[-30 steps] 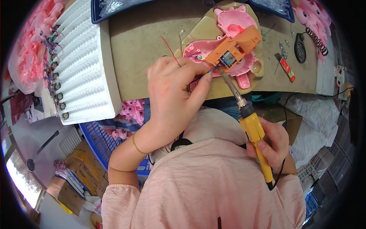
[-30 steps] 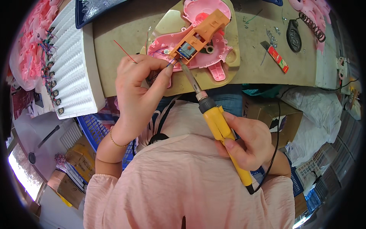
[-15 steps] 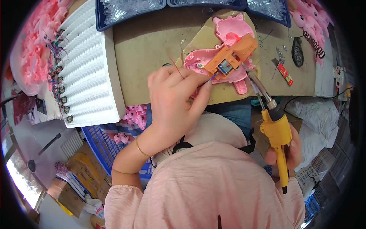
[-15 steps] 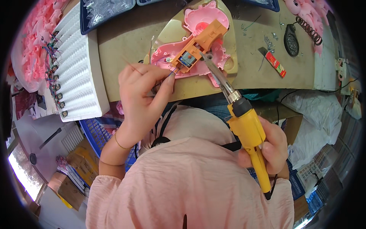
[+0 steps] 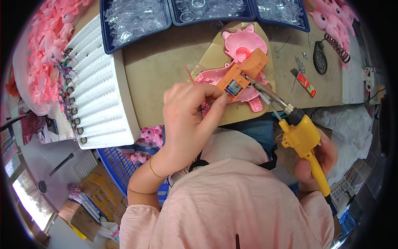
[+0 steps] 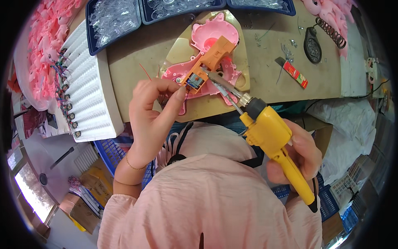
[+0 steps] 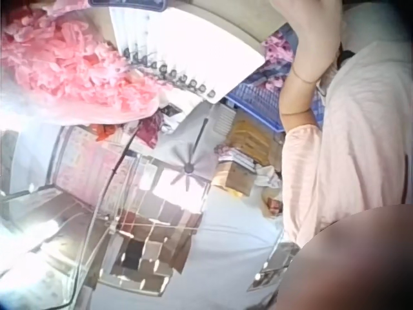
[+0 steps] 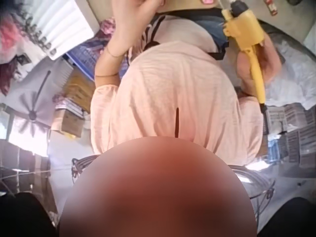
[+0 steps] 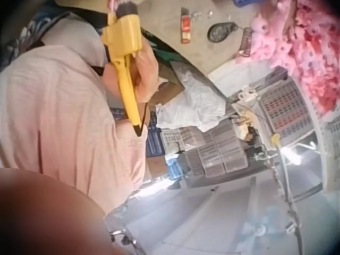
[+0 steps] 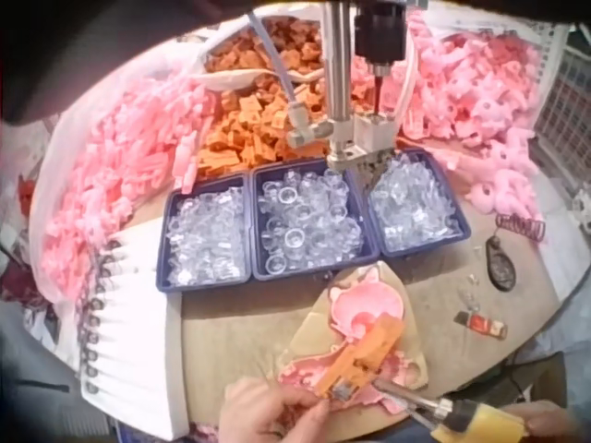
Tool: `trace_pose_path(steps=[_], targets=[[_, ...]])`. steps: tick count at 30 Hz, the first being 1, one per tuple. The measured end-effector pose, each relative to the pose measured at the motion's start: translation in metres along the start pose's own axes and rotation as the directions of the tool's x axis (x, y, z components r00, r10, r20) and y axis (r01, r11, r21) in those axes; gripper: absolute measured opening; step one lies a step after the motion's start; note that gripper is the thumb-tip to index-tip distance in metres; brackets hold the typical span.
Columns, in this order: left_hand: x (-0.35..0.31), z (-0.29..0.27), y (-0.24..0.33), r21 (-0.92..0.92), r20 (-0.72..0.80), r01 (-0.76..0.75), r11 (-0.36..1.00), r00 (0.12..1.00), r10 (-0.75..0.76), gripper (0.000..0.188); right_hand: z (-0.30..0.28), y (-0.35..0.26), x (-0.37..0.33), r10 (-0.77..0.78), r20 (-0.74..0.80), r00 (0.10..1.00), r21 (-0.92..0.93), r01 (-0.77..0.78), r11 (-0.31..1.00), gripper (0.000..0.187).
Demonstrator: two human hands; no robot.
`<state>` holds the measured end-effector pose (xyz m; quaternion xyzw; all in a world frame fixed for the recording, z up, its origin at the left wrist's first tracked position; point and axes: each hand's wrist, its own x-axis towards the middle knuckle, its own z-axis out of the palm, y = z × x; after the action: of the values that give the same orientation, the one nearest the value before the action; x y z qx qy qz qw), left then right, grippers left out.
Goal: Assembling a toy pony by installing electronic components and fastening the plastic housing.
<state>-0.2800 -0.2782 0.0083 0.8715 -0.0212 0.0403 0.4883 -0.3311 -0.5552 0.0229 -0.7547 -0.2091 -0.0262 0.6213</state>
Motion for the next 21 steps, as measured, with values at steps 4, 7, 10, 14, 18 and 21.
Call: trace_pose_path(steps=[4,7,10,14,18,21], targets=[[0.003,0.001,-0.001,0.053,-0.007,-0.058,0.997,0.998,0.058,0.008,0.002,0.000,0.004,-0.016,0.046,0.999,0.067,0.013,0.998,0.064],[0.002,0.000,-0.001,0.055,0.007,-0.075,0.996,0.997,0.075,0.008,-0.002,-0.003,0.011,0.012,0.153,0.988,-0.027,-0.008,1.000,0.065],[0.002,0.000,-0.001,0.044,0.012,-0.068,0.997,0.998,0.068,0.008,0.002,-0.001,0.028,-0.177,0.248,0.952,-0.100,0.207,0.973,0.061],[0.001,-0.001,-0.002,0.048,0.032,-0.054,0.997,0.998,0.053,0.008,0.006,0.000,0.035,-0.153,0.290,0.945,-0.030,0.168,0.985,0.061],[0.001,-0.001,0.000,0.042,0.025,-0.064,0.997,0.998,0.063,0.008,0.007,-0.002,0.035,-0.163,0.308,0.937,-0.010,0.174,0.985,0.061],[0.000,0.000,0.000,0.045,0.025,-0.048,0.998,0.999,0.047,0.008,0.009,-0.002,0.036,-0.176,0.303,0.937,-0.049,0.200,0.979,0.059]])
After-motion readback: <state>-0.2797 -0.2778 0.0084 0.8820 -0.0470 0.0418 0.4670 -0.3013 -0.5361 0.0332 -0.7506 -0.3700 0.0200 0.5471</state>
